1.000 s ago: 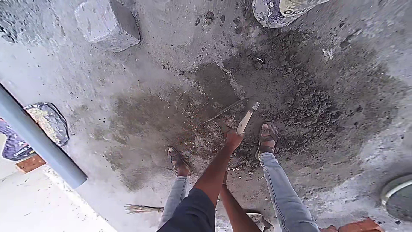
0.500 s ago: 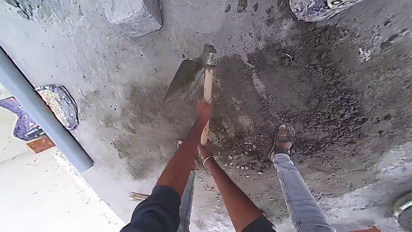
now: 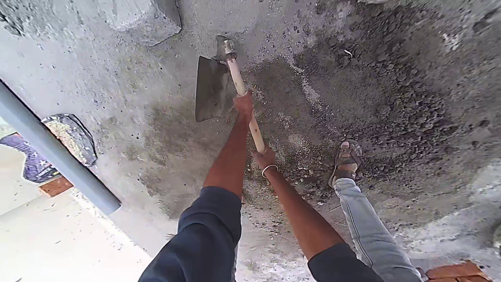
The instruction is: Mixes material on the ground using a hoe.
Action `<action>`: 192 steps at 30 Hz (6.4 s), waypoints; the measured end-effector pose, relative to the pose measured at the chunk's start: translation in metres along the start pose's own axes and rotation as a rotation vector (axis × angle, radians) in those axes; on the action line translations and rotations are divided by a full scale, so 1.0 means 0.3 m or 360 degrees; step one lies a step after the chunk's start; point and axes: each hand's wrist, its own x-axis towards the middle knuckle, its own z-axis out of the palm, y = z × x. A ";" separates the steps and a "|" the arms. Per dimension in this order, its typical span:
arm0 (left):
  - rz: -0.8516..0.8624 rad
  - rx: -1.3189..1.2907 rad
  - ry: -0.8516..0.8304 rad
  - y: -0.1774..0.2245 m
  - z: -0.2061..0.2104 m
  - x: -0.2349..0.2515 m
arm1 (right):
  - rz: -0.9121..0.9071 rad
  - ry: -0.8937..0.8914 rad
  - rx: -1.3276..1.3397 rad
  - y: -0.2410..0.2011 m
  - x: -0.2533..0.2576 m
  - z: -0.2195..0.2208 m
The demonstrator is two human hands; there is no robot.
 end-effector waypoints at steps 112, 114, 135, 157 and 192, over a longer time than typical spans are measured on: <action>-0.0201 -0.0610 0.0481 -0.873 -1.292 0.026 | -0.0456 -0.0608 -0.0368 0.450 -0.013 1.178; -0.0202 -0.0556 0.0382 -0.903 -1.225 -0.014 | -0.0370 -0.0514 -0.0248 0.524 -0.044 1.161; -0.0527 -0.0192 -0.0143 -1.109 -0.200 -0.718 | 0.0047 0.0181 -0.0239 1.203 -0.337 0.302; -0.0346 -0.0695 0.0456 -1.146 -1.329 -0.104 | -0.0382 -0.0322 -0.0625 0.702 -0.160 1.281; -0.0411 -0.1203 0.0150 -1.323 -1.131 -0.663 | -0.0664 0.0198 -0.1232 1.008 -0.419 0.966</action>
